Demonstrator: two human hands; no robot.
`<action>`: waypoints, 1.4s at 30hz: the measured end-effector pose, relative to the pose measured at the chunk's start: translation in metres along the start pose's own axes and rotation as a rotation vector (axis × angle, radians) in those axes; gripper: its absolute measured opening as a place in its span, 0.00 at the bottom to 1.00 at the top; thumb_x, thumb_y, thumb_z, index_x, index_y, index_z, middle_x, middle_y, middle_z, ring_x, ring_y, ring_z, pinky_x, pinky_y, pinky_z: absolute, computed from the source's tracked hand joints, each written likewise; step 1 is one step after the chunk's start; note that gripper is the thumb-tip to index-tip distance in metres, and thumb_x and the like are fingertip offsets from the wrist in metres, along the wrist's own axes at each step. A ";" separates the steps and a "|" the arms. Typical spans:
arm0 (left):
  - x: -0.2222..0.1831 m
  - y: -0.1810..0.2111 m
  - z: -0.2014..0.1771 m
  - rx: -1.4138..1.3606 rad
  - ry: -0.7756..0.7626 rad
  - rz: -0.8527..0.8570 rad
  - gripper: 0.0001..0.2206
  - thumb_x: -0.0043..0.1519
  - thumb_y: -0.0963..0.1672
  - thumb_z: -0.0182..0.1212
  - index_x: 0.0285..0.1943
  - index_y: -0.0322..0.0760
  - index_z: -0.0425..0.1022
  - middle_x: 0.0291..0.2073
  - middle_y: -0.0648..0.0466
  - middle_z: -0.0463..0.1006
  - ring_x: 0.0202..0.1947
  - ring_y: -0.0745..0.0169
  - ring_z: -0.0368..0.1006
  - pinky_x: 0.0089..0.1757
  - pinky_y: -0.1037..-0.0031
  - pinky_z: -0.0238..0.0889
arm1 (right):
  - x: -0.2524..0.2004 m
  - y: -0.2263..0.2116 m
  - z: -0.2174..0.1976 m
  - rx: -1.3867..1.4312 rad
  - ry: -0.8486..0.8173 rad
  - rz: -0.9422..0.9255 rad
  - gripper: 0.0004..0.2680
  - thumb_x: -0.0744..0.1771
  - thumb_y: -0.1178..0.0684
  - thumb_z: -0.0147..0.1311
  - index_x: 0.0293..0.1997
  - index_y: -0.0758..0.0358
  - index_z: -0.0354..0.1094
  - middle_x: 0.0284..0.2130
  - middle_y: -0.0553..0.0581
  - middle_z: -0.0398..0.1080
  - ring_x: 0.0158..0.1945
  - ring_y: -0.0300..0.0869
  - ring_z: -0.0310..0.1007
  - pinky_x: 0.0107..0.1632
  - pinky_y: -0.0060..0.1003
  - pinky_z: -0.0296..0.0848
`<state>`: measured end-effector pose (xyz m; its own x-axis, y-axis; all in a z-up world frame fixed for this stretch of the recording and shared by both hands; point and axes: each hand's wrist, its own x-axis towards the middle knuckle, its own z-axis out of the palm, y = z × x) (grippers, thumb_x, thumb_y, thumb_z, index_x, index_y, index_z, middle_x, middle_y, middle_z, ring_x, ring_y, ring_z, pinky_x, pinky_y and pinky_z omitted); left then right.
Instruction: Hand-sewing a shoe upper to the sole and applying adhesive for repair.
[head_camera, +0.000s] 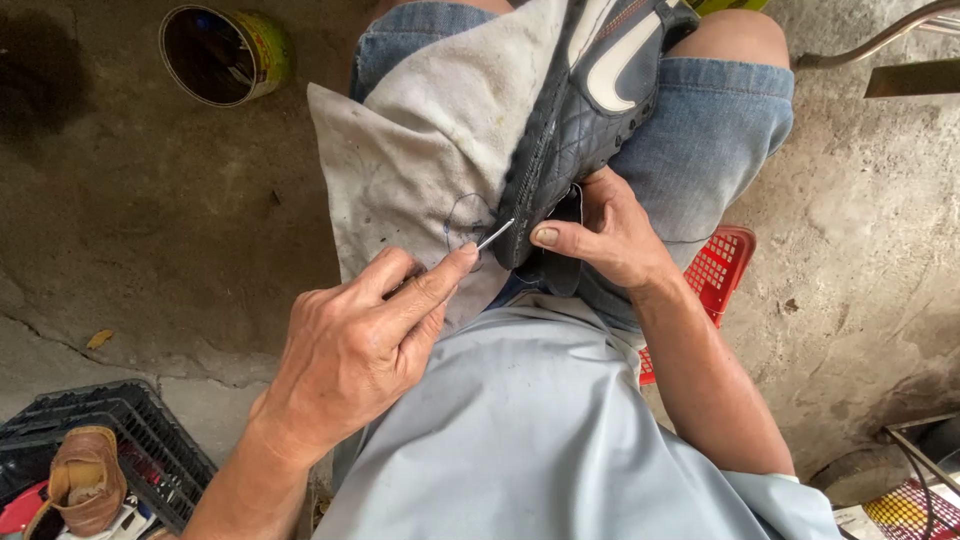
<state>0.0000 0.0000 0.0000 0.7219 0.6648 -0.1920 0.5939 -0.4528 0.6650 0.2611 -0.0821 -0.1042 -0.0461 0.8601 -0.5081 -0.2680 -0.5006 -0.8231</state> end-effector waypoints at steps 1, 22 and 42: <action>0.001 0.000 -0.001 -0.001 -0.002 -0.001 0.20 0.65 0.40 0.63 0.66 0.49 0.76 0.30 0.60 0.65 0.19 0.57 0.64 0.20 0.66 0.61 | 0.000 0.000 0.000 0.001 0.000 0.002 0.16 0.63 0.51 0.66 0.53 0.62 0.66 0.46 0.50 0.74 0.52 0.36 0.72 0.60 0.32 0.71; 0.051 0.002 -0.021 0.332 -0.357 0.055 0.28 0.56 0.45 0.62 0.70 0.60 0.74 0.21 0.60 0.68 0.06 0.47 0.61 0.10 0.56 0.61 | 0.010 -0.006 -0.004 0.028 -0.082 0.056 0.22 0.65 0.51 0.64 0.63 0.65 0.57 0.59 0.57 0.66 0.64 0.41 0.64 0.70 0.39 0.64; 0.055 -0.012 -0.020 0.183 -0.404 0.118 0.30 0.57 0.43 0.63 0.72 0.59 0.71 0.25 0.61 0.68 0.10 0.52 0.65 0.14 0.56 0.65 | 0.012 -0.011 -0.001 0.033 -0.138 0.024 0.25 0.66 0.49 0.62 0.67 0.66 0.54 0.63 0.59 0.62 0.69 0.43 0.59 0.75 0.41 0.57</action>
<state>0.0255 0.0534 -0.0041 0.8471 0.3342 -0.4131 0.5265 -0.6330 0.5675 0.2647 -0.0662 -0.1019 -0.1841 0.8541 -0.4864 -0.2961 -0.5200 -0.8012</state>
